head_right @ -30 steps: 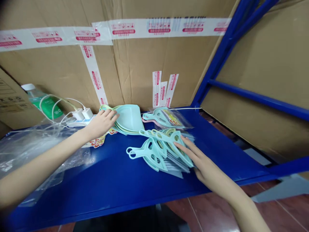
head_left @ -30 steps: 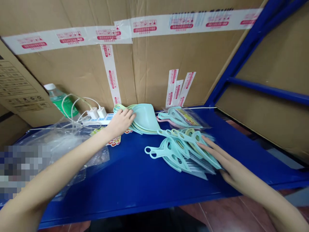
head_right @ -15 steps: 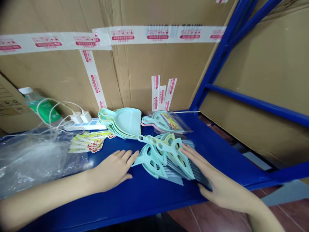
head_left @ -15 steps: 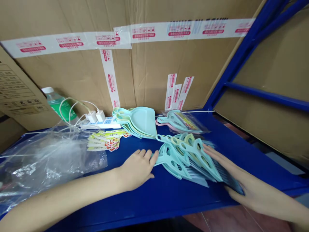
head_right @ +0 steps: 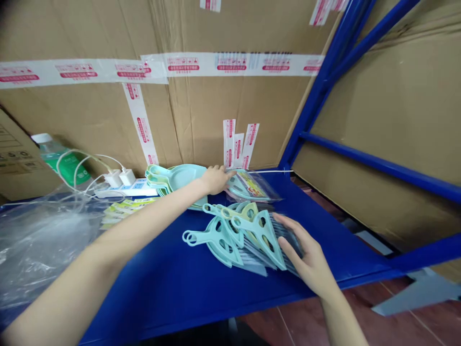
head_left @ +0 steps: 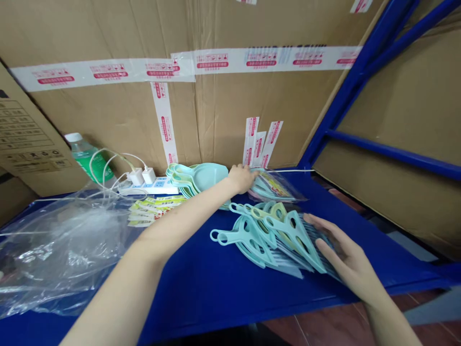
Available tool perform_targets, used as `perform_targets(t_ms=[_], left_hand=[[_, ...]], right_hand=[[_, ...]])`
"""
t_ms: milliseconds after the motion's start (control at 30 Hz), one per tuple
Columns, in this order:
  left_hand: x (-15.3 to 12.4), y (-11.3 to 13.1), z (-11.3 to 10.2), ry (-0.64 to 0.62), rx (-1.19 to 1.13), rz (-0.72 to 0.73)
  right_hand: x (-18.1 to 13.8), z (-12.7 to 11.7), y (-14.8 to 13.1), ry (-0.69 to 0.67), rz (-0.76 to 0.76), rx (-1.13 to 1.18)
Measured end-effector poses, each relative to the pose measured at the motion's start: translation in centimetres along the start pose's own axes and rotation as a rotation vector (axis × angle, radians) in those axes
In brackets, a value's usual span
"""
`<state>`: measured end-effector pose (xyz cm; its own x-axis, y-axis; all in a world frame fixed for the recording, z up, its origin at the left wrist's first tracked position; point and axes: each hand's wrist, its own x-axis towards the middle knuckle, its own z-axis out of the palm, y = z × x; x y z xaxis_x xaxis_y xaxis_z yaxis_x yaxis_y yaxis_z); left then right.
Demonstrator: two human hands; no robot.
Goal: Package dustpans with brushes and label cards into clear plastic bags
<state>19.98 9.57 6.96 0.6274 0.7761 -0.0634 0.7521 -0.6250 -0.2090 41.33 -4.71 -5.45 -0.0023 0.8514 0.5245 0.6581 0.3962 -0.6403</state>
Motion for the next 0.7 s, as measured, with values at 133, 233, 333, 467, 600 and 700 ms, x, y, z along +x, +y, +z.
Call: perform_targets(t_ms=[133, 233, 333, 467, 600, 700], left_hand=[[2.6, -0.5, 2.2, -0.006, -0.025, 0.036], [2.2, -1.5, 2.1, 0.070, -0.022, 0.035], [0.0, -2.7, 0.8, 0.157, -0.009, 0.005], [-5.9, -4.8, -0.3, 0.230, 0.010, -0.034], [-14.0, -7.3, 2.1, 0.375, 0.167, -0.019], [-19.3, -8.8, 4.9, 0.446, 0.203, 0.033]], right_hand=[[-0.2, -0.4, 0.7, -0.012, 0.087, 0.117], [-0.2, -0.6, 0.7, -0.011, 0.115, 0.139], [-0.1, -0.4, 0.5, -0.004, 0.125, 0.147], [0.1, -0.3, 0.4, 0.031, 0.082, 0.075], [-0.3, -0.4, -1.4, 0.190, -0.046, -0.157], [-0.3, 0.3, -5.3, 0.304, -0.115, -0.297]])
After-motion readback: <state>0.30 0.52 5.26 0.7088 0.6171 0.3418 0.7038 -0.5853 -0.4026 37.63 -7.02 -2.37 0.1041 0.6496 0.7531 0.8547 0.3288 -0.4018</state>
